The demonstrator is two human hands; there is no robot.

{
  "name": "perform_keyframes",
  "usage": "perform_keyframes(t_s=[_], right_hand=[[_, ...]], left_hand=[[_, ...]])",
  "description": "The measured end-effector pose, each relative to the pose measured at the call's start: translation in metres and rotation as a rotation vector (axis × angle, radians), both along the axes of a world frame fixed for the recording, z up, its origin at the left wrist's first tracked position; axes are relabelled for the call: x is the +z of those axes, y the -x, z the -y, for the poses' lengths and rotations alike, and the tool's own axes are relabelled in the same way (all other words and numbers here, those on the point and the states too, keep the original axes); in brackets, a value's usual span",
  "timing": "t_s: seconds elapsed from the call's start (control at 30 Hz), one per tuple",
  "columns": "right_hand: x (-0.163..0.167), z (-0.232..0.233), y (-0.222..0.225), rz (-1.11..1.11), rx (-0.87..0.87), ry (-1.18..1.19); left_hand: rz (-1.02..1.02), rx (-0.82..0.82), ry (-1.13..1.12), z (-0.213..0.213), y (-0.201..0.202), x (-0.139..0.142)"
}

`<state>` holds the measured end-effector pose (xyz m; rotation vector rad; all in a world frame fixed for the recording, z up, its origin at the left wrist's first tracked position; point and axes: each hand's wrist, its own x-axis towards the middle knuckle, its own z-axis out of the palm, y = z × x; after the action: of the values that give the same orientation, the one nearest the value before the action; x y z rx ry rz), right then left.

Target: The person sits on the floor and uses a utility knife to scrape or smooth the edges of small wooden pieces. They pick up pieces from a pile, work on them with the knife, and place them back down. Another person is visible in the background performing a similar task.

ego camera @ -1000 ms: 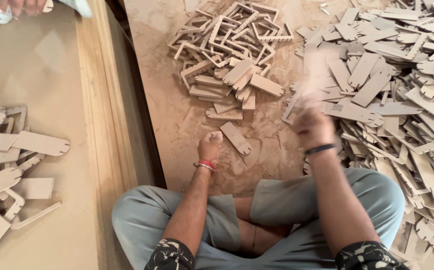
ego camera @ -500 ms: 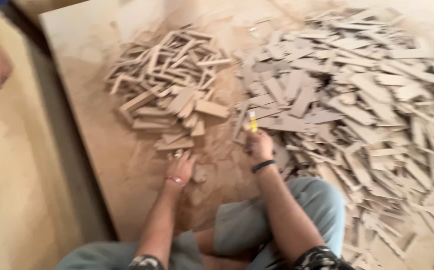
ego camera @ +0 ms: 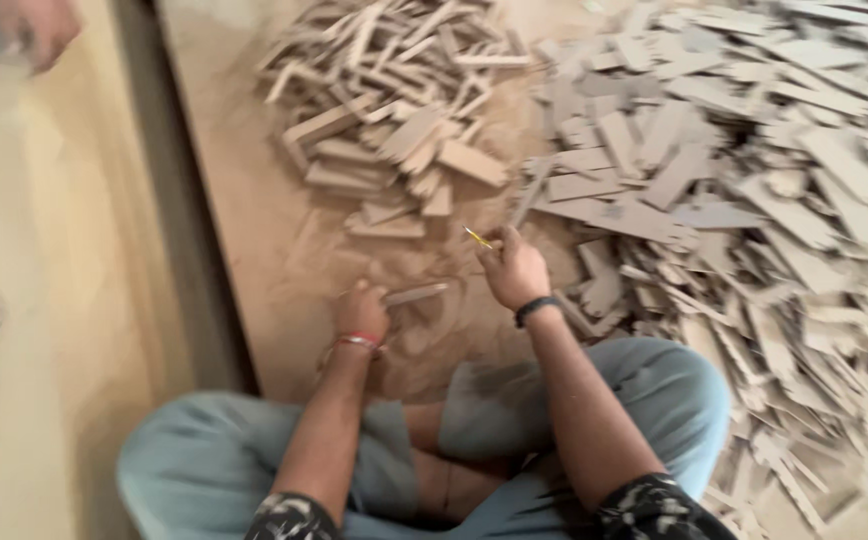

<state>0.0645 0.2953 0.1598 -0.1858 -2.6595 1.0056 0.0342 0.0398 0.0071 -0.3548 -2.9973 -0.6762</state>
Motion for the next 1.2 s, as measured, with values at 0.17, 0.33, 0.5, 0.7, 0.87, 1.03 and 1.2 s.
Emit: perform_keyframes(t_s=[0.17,0.33,0.5,0.7,0.87,1.03,1.2], right_hand=[[0.007,0.031,-0.004,0.379,0.252,-0.252],[0.004,0.037,0.010,0.418,0.369,-0.496],[-0.018,0.031,0.015,0.339,0.329,-0.387],[-0.036,0.033,0.025,0.357,0.323,-0.408],[-0.038,0.035,0.028,0.329,0.359,-0.433],[-0.036,0.034,0.028,0.326,0.373,-0.435],[-0.035,0.038,0.028,0.280,0.426,-0.494]], left_hand=[[0.002,-0.036,-0.167,0.005,-0.013,0.007],[0.104,-0.095,-0.310,-0.002,-0.008,0.020],[0.164,-0.102,-0.248,-0.005,0.012,0.002],[0.110,-0.135,-0.331,-0.006,0.024,-0.016],[0.131,-0.108,-0.314,-0.006,0.025,-0.014],[0.170,-0.201,-0.367,-0.004,0.028,-0.013],[0.134,-0.172,-0.398,-0.006,0.025,-0.017]])
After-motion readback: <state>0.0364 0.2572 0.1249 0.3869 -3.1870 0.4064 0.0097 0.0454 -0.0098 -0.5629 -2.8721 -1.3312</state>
